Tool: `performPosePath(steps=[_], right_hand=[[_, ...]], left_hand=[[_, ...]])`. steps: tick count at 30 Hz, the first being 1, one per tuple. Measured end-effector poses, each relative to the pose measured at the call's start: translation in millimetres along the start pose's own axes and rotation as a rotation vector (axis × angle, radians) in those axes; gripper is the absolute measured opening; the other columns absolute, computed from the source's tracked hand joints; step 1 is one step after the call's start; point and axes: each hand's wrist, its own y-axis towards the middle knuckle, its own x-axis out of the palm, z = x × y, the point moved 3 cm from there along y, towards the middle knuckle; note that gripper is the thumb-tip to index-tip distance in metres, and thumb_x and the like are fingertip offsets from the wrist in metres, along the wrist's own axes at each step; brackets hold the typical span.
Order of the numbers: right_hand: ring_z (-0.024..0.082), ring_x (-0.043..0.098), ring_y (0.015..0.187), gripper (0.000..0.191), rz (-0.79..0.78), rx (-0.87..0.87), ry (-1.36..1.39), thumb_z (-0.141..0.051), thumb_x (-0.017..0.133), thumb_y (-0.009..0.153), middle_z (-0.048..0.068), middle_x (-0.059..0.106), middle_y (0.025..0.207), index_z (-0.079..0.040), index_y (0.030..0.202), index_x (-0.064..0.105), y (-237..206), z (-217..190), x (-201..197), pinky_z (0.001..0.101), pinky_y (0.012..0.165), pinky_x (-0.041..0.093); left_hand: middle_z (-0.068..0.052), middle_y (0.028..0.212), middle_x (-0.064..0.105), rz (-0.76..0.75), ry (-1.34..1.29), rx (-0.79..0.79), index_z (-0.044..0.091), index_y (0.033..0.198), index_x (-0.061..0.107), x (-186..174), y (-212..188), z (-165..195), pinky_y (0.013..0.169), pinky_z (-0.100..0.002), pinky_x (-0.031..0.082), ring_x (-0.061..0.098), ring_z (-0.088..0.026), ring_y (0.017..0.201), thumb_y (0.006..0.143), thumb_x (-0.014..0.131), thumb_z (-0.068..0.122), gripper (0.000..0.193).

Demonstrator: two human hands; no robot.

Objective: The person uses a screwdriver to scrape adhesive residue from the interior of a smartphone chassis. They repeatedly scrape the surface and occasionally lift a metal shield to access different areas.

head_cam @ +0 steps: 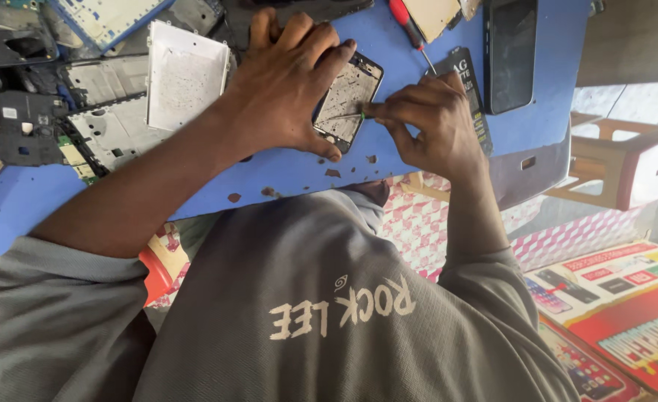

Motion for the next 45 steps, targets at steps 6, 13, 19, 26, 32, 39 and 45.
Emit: performPosePath(steps=[6,13,19,26,32,39,45], right_hand=[[0.016,0.06,0.083,0.022,-0.022,-0.06,-0.234,-0.013,0.082,0.093,-0.006,0.071,0.096,-0.026,0.11,0.083,5.8,-20.3,-16.9,0.0364,0.088,0.04],[0.015,0.061,0.089,0.013,-0.046,-0.116,-0.276,-0.015,0.081,0.097,-0.007,0.072,0.097,-0.026,0.104,0.082,13.0,-20.9,-21.0,0.0377,0.093,0.037],[0.016,0.061,0.088,0.017,-0.054,-0.139,-0.281,-0.016,0.083,0.093,-0.007,0.073,0.098,-0.027,0.106,0.083,12.3,-13.4,-21.3,0.0386,0.091,0.037],[0.014,0.06,0.086,0.017,-0.032,-0.138,-0.148,-0.015,0.085,0.094,-0.007,0.073,0.096,-0.025,0.107,0.083,11.5,5.1,-16.3,0.0365,0.091,0.037],[0.015,0.059,0.088,0.014,-0.033,-0.135,-0.167,-0.014,0.086,0.096,-0.006,0.073,0.095,-0.024,0.105,0.083,8.8,1.1,-14.6,0.0374,0.092,0.037],[0.014,0.062,0.09,0.023,-0.077,-0.204,-0.281,-0.009,0.079,0.085,-0.007,0.071,0.095,-0.025,0.101,0.082,15.3,-15.4,-23.1,0.04,0.098,0.036],[0.012,0.06,0.088,0.021,-0.052,-0.232,-0.267,-0.01,0.081,0.09,-0.008,0.072,0.097,-0.026,0.103,0.082,18.2,-12.7,-23.5,0.0399,0.097,0.036]], left_hand=[[-0.01,0.128,0.056,0.044,0.039,0.015,-0.001,0.141,0.062,0.0,0.0,1.7,0.099,-0.054,0.03,0.044,-0.03,0.12,0.045,0.084,0.085,0.13],[-0.01,0.128,0.056,0.067,0.027,0.028,-0.003,0.14,0.062,-0.1,-0.8,1.8,0.098,-0.054,0.031,0.044,-0.03,0.12,0.044,0.085,0.083,0.131],[-0.01,0.128,0.056,0.089,0.052,0.035,-0.001,0.139,0.062,-0.3,-0.5,1.3,0.102,-0.055,0.031,0.044,-0.03,0.121,0.046,0.084,0.085,0.129],[-0.011,0.128,0.055,0.033,0.009,0.015,-0.003,0.141,0.06,-1.3,1.2,2.0,0.099,-0.054,0.03,0.043,-0.031,0.121,0.045,0.084,0.084,0.131],[-0.01,0.127,0.055,0.025,0.016,-0.01,-0.002,0.14,0.061,0.3,1.5,3.2,0.098,-0.054,0.03,0.043,-0.031,0.121,0.043,0.084,0.085,0.132],[-0.01,0.126,0.055,0.081,0.05,0.026,-0.002,0.138,0.062,-1.7,1.3,3.6,0.1,-0.055,0.031,0.044,-0.03,0.122,0.048,0.084,0.085,0.127],[-0.011,0.126,0.055,0.058,0.004,0.02,-0.003,0.138,0.062,-1.2,0.8,3.7,0.098,-0.055,0.032,0.044,-0.032,0.121,0.047,0.086,0.081,0.127]])
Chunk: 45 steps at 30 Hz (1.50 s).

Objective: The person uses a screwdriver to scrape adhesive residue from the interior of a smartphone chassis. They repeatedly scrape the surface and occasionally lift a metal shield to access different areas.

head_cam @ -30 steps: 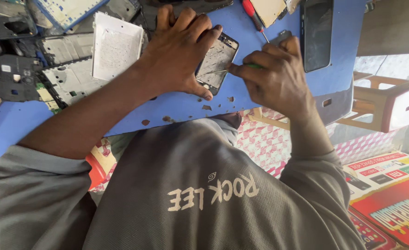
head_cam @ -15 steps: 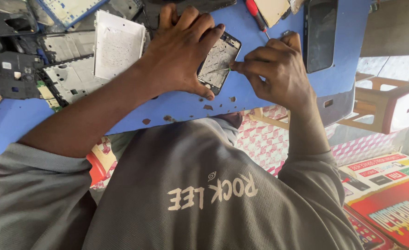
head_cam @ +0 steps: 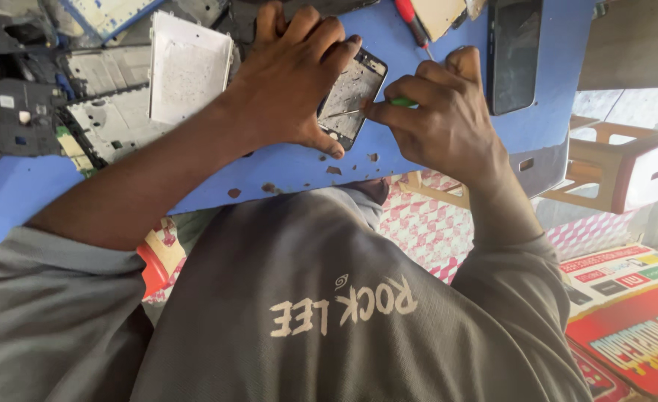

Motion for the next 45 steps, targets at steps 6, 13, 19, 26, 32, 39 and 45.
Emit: performPosePath(steps=[6,13,19,26,32,39,45], right_hand=[[0.012,0.06,0.087,0.018,-0.013,0.062,0.007,-0.011,0.081,0.095,-0.009,0.072,0.097,-0.028,0.101,0.081,-6.1,3.3,4.2,0.0408,0.094,0.035],[0.013,0.059,0.09,0.023,-0.023,0.055,0.003,-0.009,0.08,0.091,-0.009,0.071,0.098,-0.027,0.104,0.082,-3.7,-0.2,1.9,0.0414,0.096,0.035],[0.012,0.059,0.091,0.023,-0.005,0.044,-0.054,-0.01,0.081,0.093,-0.01,0.07,0.098,-0.029,0.106,0.081,-6.0,-0.9,-2.4,0.0416,0.097,0.035],[0.013,0.061,0.09,0.025,-0.019,0.047,-0.014,-0.01,0.08,0.092,-0.009,0.071,0.098,-0.029,0.108,0.082,-11.5,7.5,4.8,0.0381,0.095,0.038],[0.016,0.06,0.09,0.018,0.022,0.054,0.072,-0.014,0.086,0.094,-0.007,0.073,0.102,-0.028,0.106,0.082,-10.4,12.4,8.1,0.0368,0.091,0.037],[0.014,0.06,0.094,0.024,-0.042,0.015,-0.057,-0.013,0.082,0.089,-0.008,0.071,0.098,-0.028,0.107,0.082,-5.9,0.5,-2.0,0.0417,0.095,0.035],[0.012,0.058,0.093,0.027,-0.069,-0.043,-0.123,-0.011,0.078,0.087,-0.009,0.068,0.098,-0.029,0.107,0.081,2.1,-5.5,-9.1,0.0403,0.095,0.034]], left_hand=[[-0.01,0.127,0.055,0.027,0.062,0.004,-0.001,0.138,0.062,-1.0,0.3,-0.2,0.101,-0.056,0.031,0.044,-0.031,0.122,0.048,0.085,0.084,0.126],[-0.011,0.126,0.055,-0.006,0.035,-0.013,-0.003,0.139,0.061,0.4,0.0,-0.1,0.098,-0.055,0.032,0.044,-0.031,0.12,0.047,0.085,0.082,0.128],[-0.012,0.127,0.056,0.014,0.012,0.011,-0.003,0.139,0.061,-1.1,0.1,1.9,0.097,-0.054,0.031,0.044,-0.032,0.12,0.048,0.086,0.081,0.127],[-0.012,0.127,0.055,-0.021,0.005,-0.003,-0.004,0.141,0.06,-0.3,0.6,-0.2,0.098,-0.055,0.031,0.044,-0.032,0.121,0.046,0.086,0.081,0.13],[-0.013,0.129,0.055,-0.005,0.0,-0.01,-0.004,0.139,0.061,1.2,0.3,1.0,0.097,-0.055,0.031,0.044,-0.032,0.121,0.045,0.085,0.083,0.13],[-0.012,0.127,0.055,-0.02,0.03,-0.023,-0.003,0.139,0.062,3.3,-0.2,1.0,0.098,-0.056,0.032,0.043,-0.032,0.121,0.048,0.085,0.083,0.127],[-0.012,0.13,0.054,0.009,0.025,0.002,-0.003,0.14,0.061,4.9,0.0,0.1,0.101,-0.058,0.03,0.043,-0.032,0.124,0.05,0.085,0.083,0.127]])
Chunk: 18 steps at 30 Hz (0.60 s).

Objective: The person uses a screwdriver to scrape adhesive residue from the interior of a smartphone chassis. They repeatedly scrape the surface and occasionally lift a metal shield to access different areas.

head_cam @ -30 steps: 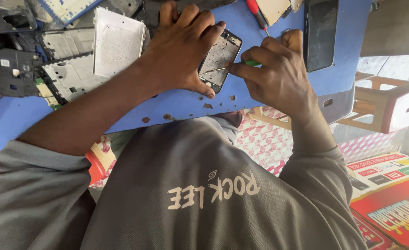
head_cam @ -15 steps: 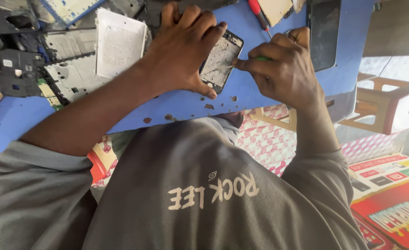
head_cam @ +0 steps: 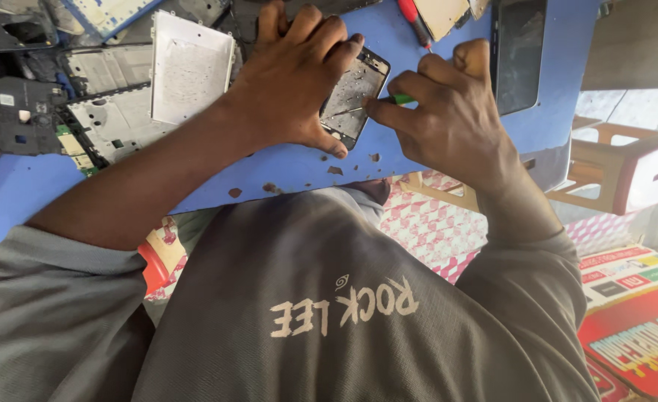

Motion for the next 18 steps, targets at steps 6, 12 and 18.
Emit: performPosePath(steps=[6,12,18], right_hand=[[0.011,0.056,0.09,0.026,-0.001,-0.006,-0.02,-0.011,0.079,0.087,-0.011,0.069,0.098,-0.029,0.105,0.081,-1.7,7.3,0.0,0.0404,0.093,0.033],[0.013,0.056,0.087,0.024,0.027,0.018,0.102,-0.01,0.08,0.089,-0.01,0.071,0.096,-0.029,0.103,0.082,-8.7,20.3,15.6,0.0392,0.091,0.034],[0.014,0.057,0.085,0.019,0.041,0.073,0.254,-0.012,0.085,0.096,-0.009,0.073,0.097,-0.028,0.105,0.083,-13.3,29.1,26.9,0.038,0.093,0.034]], left_hand=[[-0.013,0.129,0.055,-0.008,0.012,-0.018,-0.002,0.139,0.061,1.5,2.0,2.2,0.101,-0.058,0.03,0.042,-0.033,0.123,0.05,0.084,0.084,0.126],[-0.013,0.127,0.054,-0.016,-0.029,-0.01,-0.004,0.14,0.06,-0.9,0.1,-0.1,0.098,-0.055,0.031,0.043,-0.032,0.122,0.052,0.086,0.08,0.124],[-0.012,0.126,0.054,-0.002,-0.006,-0.008,-0.004,0.138,0.061,-0.5,0.7,0.9,0.098,-0.055,0.031,0.043,-0.032,0.119,0.047,0.084,0.085,0.13]])
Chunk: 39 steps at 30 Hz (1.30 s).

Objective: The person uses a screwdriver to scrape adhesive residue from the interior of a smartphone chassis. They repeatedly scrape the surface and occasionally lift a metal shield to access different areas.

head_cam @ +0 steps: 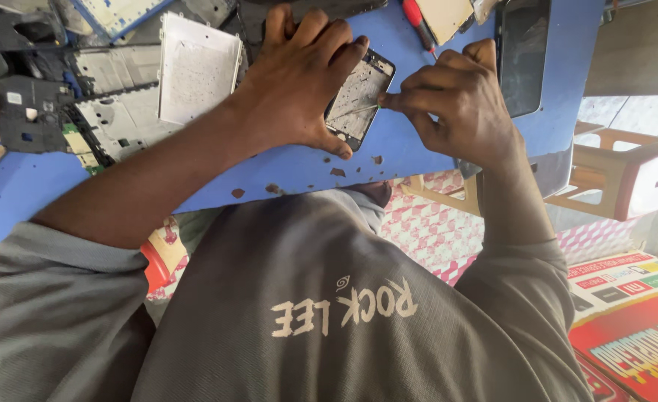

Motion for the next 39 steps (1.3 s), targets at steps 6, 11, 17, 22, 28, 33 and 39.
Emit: performPosePath(steps=[6,11,17,22,28,33,39], right_hand=[[0.015,0.061,0.091,0.023,-0.002,-0.011,-0.076,-0.01,0.083,0.089,-0.008,0.073,0.101,-0.028,0.104,0.082,4.6,-11.1,-2.1,0.0397,0.091,0.036],[0.017,0.061,0.093,0.018,0.01,-0.056,-0.095,-0.009,0.082,0.092,-0.005,0.072,0.099,-0.023,0.102,0.081,14.1,-21.2,-8.9,0.0359,0.089,0.039],[0.017,0.062,0.091,0.02,0.02,-0.056,-0.061,-0.007,0.082,0.088,-0.004,0.072,0.098,-0.021,0.102,0.081,11.7,-18.3,-7.2,0.0333,0.089,0.043],[0.017,0.061,0.092,0.022,0.015,-0.007,0.056,-0.007,0.082,0.091,-0.005,0.072,0.101,-0.022,0.106,0.081,5.1,-9.1,6.3,0.0315,0.093,0.04],[0.015,0.059,0.088,0.019,0.051,-0.003,0.028,-0.01,0.085,0.092,-0.008,0.073,0.098,-0.025,0.104,0.083,-1.8,-11.1,11.5,0.0379,0.09,0.034],[0.012,0.061,0.087,0.017,0.037,-0.007,-0.064,-0.01,0.084,0.094,-0.008,0.073,0.097,-0.027,0.099,0.081,-1.1,-17.3,5.5,0.0386,0.093,0.035],[0.015,0.06,0.091,0.021,-0.001,-0.027,-0.08,-0.011,0.083,0.09,-0.009,0.073,0.098,-0.027,0.102,0.082,8.5,-22.1,-1.1,0.0401,0.093,0.035]], left_hand=[[-0.012,0.127,0.054,0.006,0.008,-0.004,-0.003,0.139,0.061,0.3,0.8,1.2,0.098,-0.056,0.031,0.043,-0.032,0.12,0.048,0.083,0.085,0.128],[-0.012,0.127,0.054,0.002,0.033,0.006,-0.003,0.14,0.06,1.1,0.9,1.5,0.098,-0.057,0.032,0.043,-0.032,0.122,0.051,0.083,0.085,0.127],[-0.013,0.126,0.055,0.026,0.073,0.012,-0.002,0.136,0.061,-0.4,2.5,1.7,0.097,-0.057,0.032,0.043,-0.034,0.123,0.05,0.082,0.087,0.126],[-0.014,0.13,0.054,-0.047,-0.048,-0.018,-0.005,0.141,0.058,1.6,1.9,2.2,0.098,-0.058,0.031,0.042,-0.034,0.123,0.05,0.085,0.082,0.128],[-0.013,0.128,0.054,-0.007,0.013,-0.019,-0.003,0.138,0.06,2.9,1.2,2.0,0.102,-0.059,0.029,0.042,-0.033,0.124,0.049,0.083,0.086,0.128],[-0.014,0.13,0.054,-0.032,-0.019,-0.026,-0.004,0.141,0.06,2.2,0.6,2.1,0.102,-0.058,0.03,0.042,-0.034,0.125,0.052,0.085,0.082,0.126],[-0.013,0.128,0.055,-0.006,0.019,-0.012,-0.003,0.139,0.06,2.1,2.1,2.3,0.1,-0.058,0.031,0.043,-0.033,0.122,0.049,0.083,0.085,0.129]])
